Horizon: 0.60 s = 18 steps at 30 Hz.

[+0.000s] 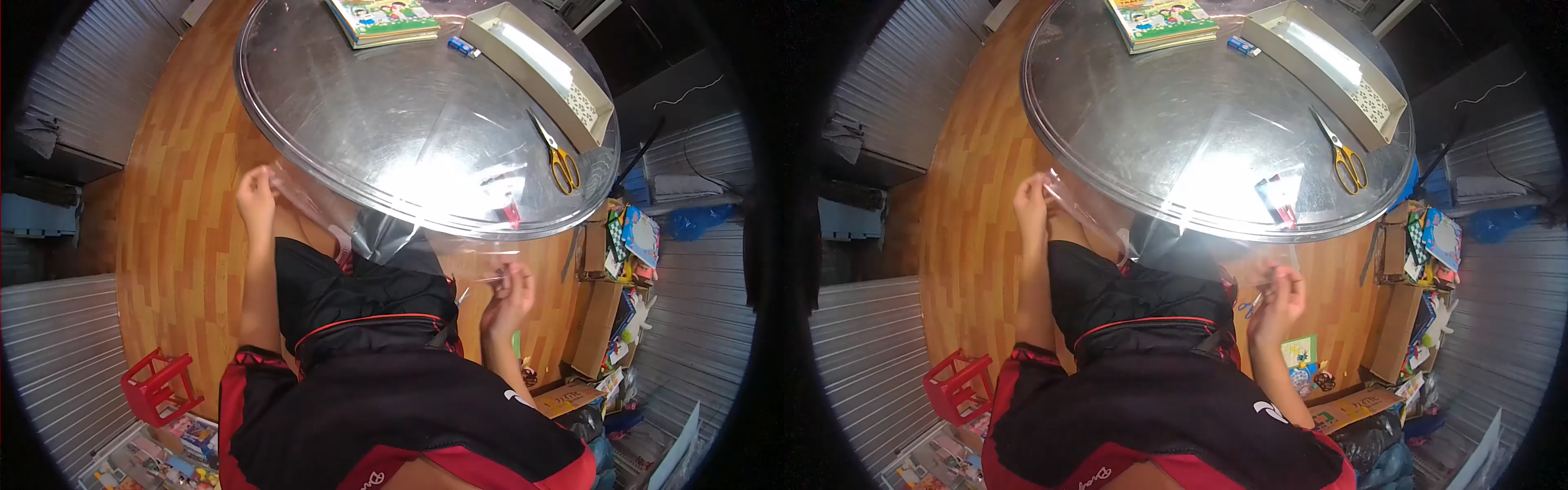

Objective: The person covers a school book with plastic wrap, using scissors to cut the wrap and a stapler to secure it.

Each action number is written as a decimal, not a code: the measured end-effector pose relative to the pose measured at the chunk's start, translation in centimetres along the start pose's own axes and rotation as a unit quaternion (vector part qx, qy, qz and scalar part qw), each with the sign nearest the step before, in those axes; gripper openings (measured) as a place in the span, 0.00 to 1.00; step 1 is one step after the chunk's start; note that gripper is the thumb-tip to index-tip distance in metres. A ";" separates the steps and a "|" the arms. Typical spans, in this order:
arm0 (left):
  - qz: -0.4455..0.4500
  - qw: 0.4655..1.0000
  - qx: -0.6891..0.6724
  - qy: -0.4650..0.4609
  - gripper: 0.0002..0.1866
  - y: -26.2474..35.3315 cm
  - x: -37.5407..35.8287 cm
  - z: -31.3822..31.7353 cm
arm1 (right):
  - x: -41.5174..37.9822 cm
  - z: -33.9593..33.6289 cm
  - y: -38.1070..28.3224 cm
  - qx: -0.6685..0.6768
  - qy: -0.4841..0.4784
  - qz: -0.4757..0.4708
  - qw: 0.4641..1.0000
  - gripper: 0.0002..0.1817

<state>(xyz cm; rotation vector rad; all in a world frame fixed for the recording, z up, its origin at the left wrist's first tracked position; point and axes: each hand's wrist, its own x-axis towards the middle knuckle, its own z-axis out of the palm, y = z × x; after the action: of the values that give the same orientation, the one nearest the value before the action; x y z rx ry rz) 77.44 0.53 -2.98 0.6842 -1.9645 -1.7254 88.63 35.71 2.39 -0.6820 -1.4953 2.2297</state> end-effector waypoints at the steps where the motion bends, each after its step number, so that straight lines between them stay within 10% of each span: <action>1: 0.064 0.994 0.085 0.027 0.16 0.8 1.1 0.4 | -1.0 0.3 0.3 0.004 0.001 -0.001 1.000 0.05; 5: 0.315 0.898 0.308 -0.018 0.22 6.1 -1.6 4.8 | -3.0 1.4 1.4 0.027 -0.105 0.146 0.983 0.04; 8: 0.296 0.811 0.462 -0.204 0.32 4.5 -5.0 9.8 | -3.7 1.5 1.8 0.041 -0.150 0.222 0.962 0.04; 18: 0.245 0.796 0.502 -0.234 0.38 2.5 0.4 10.0 | -2.2 0.1 2.2 -0.139 -0.291 0.381 0.866 0.05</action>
<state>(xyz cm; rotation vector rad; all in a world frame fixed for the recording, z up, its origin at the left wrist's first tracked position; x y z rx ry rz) 70.75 8.27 -1.73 -0.0420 -3.0364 -0.4426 90.28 33.58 0.85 -0.8377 -2.1457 3.0393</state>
